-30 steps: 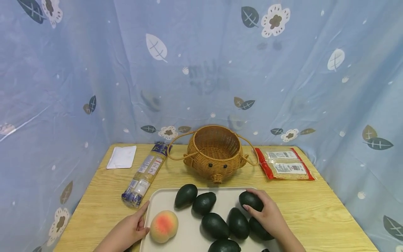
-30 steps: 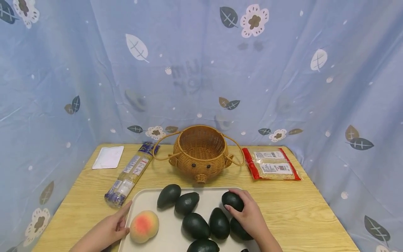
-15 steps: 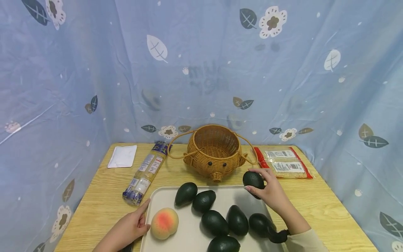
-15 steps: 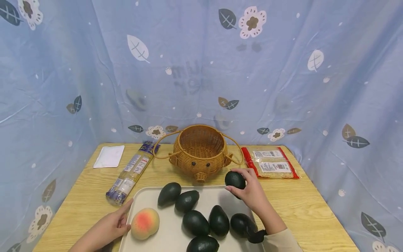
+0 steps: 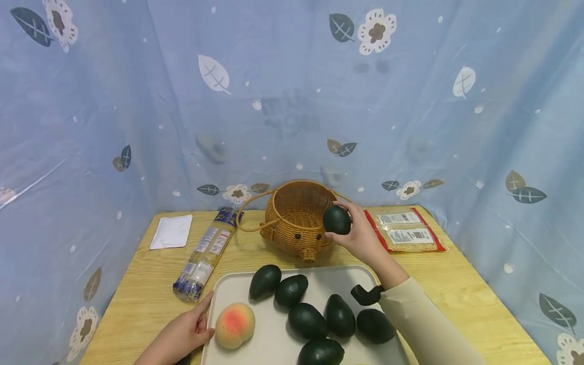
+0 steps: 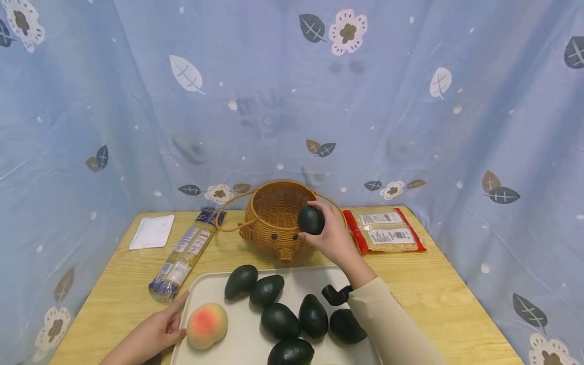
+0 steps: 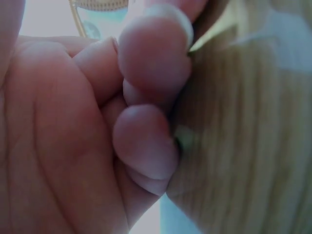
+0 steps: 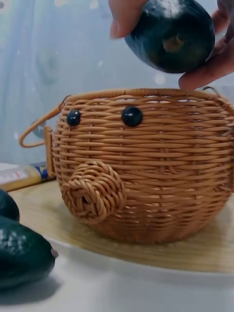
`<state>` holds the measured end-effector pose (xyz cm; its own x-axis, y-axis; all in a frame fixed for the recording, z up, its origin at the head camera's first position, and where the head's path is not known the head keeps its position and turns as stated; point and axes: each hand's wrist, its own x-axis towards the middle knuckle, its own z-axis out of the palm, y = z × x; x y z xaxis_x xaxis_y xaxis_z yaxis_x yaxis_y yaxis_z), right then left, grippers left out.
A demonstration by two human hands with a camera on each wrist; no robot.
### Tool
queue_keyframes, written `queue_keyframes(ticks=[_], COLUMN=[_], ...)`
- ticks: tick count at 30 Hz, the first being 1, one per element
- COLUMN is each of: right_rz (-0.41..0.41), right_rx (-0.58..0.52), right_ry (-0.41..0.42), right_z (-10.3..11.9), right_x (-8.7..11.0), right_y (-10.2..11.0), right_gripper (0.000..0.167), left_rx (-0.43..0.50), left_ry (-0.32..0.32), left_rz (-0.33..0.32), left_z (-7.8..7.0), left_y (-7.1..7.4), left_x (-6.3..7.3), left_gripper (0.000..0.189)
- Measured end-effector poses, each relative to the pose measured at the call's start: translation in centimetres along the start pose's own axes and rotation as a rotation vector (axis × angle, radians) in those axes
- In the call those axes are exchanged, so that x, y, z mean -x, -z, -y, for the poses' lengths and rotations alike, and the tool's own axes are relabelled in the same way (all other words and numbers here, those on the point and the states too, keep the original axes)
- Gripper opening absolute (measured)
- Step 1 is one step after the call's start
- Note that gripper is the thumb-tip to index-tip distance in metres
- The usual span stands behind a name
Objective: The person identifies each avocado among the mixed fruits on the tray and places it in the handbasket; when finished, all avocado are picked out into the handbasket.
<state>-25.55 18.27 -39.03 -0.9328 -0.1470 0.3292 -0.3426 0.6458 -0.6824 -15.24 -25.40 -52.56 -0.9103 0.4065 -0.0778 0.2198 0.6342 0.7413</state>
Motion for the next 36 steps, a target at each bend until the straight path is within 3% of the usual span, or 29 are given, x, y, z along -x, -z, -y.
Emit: queue_keyframes(ticks=[6, 16, 32, 36], right_rz=[-0.034, 0.027, -0.003, -0.007], right_rx=[-0.009, -0.055, -0.057, -0.006], right_ry=[0.009, -0.06, -0.125, -0.098], right_z=[0.7, 1.0, 0.4, 0.4], right_x=[-2.3, -4.8, -4.9, -4.4], right_y=[-1.1, -2.3, -3.4, -3.5], right_gripper=[0.072, 0.072, 0.074, 0.068], left_rx=[-0.019, -0.007, -0.032, -0.039], left_ry=[-0.005, 0.019, 0.051, 0.047], left_rz=[-0.001, 0.007, 0.006, 0.001], left_z=[0.2, -0.1, -0.3, -0.3], left_y=[-0.3, -0.1, -0.5, -0.5], left_x=[0.0, 0.0, 0.0, -0.1], left_gripper=[0.088, 0.089, 0.089, 0.089])
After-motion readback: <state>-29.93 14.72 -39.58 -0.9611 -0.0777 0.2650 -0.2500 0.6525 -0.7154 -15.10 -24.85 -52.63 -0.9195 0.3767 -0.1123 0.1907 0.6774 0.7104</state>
